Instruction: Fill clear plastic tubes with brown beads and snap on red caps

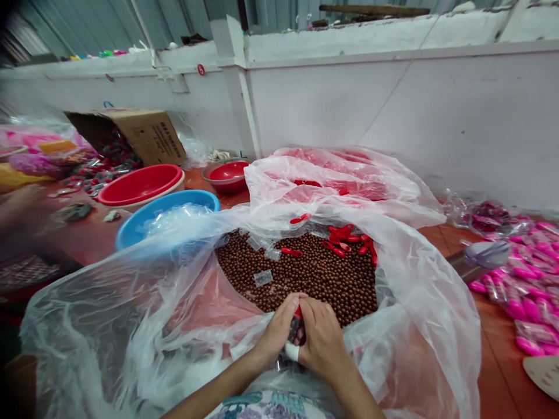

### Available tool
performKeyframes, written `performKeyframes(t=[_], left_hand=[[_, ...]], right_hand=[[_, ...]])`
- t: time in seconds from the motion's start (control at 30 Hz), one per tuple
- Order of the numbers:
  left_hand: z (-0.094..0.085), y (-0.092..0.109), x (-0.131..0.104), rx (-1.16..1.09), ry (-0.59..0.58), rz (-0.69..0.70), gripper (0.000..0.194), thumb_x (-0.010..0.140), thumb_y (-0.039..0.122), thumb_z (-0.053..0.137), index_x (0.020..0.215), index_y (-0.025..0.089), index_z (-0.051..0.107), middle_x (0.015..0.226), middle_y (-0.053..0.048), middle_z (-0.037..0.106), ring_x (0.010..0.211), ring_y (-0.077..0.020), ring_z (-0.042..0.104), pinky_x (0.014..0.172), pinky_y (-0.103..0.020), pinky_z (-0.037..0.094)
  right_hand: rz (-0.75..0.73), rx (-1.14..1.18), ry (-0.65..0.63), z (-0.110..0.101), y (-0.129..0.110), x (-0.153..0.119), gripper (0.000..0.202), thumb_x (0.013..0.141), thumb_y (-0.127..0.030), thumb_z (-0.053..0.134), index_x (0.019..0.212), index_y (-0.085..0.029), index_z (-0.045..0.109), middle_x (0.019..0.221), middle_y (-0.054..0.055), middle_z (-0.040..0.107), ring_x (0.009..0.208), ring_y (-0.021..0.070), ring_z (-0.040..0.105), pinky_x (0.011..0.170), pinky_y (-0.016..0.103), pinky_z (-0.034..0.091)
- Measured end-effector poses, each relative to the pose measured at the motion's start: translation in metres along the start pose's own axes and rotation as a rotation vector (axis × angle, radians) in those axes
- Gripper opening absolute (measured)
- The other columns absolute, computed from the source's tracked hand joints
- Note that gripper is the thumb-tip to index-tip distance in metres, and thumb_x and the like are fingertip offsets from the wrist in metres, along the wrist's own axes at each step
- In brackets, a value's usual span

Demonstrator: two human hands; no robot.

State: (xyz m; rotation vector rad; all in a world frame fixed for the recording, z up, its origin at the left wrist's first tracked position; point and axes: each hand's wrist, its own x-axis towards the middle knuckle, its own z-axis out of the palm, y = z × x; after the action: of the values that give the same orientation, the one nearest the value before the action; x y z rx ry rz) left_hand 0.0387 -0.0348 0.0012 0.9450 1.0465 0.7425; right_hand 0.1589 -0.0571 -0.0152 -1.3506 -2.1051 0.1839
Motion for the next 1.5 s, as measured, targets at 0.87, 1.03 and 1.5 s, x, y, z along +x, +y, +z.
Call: performKeyframes(t=[0.87,1.03,1.5], left_hand=[[-0.119,0.014,0.066,0.401,0.311,0.157,0.035,0.066,0.033,0.064,0.097,0.016,0.06,0.069,0.001,0.058,0.061,-0.0129,0.054,0.057,-0.023,0.043],[-0.119,0.009,0.073,0.424,0.319,0.126,0.028,0.062,0.027,0.067,0.088,0.016,0.064,0.067,0.001,0.058,0.058,-0.0122,0.053,0.055,-0.023,0.043],[-0.055,-0.003,0.111,0.386,0.16,0.104,0.031,0.056,0.027,0.074,0.082,0.014,0.064,0.064,0.002,0.055,0.056,-0.0116,0.051,0.054,-0.023,0.042]], right_hand=[[0.118,0.065,-0.121,0.047,0.072,0.12,0.042,0.076,-0.004,0.046,0.111,-0.021,0.06,0.107,0.009,0.061,0.101,0.0209,0.056,0.087,0.035,0.044],[0.227,0.133,-0.039,0.031,0.079,0.106,0.032,0.081,-0.013,0.045,0.109,-0.017,0.06,0.101,0.01,0.062,0.096,0.0217,0.058,0.086,0.037,0.044],[0.889,1.039,0.296,-0.038,0.071,-0.01,0.041,0.06,-0.033,0.072,0.096,-0.019,0.057,0.082,0.002,0.062,0.056,0.0143,0.057,0.044,0.025,0.047]])
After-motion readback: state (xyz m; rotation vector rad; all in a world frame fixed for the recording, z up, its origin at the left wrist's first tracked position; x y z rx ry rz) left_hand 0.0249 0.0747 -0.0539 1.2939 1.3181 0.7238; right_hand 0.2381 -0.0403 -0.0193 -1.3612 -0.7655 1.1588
